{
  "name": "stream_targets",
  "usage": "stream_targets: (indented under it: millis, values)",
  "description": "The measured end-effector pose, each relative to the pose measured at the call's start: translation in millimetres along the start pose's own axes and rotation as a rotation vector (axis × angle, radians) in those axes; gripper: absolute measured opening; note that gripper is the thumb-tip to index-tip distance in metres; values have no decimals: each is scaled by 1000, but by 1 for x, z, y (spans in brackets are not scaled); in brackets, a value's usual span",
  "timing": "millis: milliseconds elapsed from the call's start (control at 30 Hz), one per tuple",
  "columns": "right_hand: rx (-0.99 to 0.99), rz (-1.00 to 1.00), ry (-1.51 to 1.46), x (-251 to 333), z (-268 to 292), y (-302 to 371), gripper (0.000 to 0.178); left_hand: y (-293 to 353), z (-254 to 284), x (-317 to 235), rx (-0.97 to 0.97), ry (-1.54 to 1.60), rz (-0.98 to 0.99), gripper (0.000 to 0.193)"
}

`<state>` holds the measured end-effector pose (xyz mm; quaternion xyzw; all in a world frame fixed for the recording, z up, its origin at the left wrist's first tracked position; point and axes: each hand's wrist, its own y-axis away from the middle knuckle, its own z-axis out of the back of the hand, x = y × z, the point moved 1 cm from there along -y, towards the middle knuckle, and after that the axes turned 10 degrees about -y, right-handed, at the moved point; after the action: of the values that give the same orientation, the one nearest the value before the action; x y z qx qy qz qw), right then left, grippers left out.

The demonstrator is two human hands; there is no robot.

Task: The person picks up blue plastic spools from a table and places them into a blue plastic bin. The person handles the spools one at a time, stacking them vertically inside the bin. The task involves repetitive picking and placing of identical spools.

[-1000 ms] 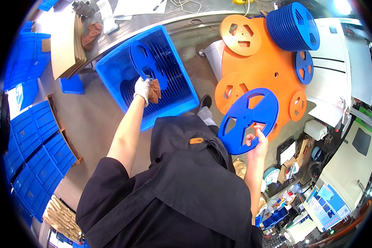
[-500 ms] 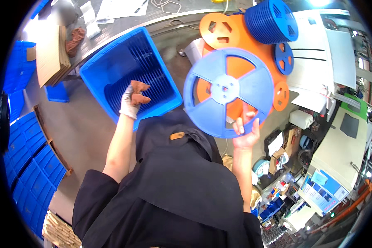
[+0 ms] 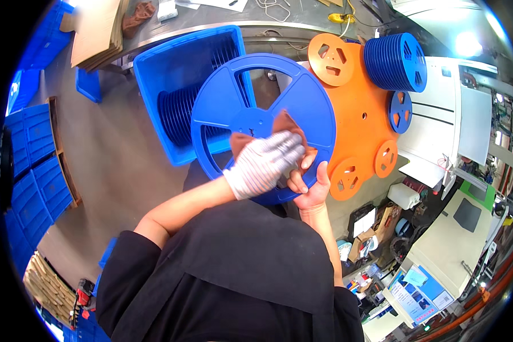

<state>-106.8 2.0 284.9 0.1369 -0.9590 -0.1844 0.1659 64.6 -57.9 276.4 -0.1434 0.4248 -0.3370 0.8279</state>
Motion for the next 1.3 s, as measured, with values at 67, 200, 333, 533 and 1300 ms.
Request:
stream_targets:
  millis: [67,200,333,533,1300]
  values:
    - [13,-47,1,-2,-8,-5,37,12,15,35,65,-16,257,39]
    - [23,-60,-23,-5,-8,-7,38,53,8,87,-110,-395,493,38]
    - [-21,-41,-84,-2,-6,-11,35,42,-1,23,-46,-183,95,36]
    - [-141,65,-39,27,-9,-19,36,110,29,141,287,-256,578,27]
    - [-252,355,132,71,-9,-41,39,147,72,78,-125,1476,1194,40]
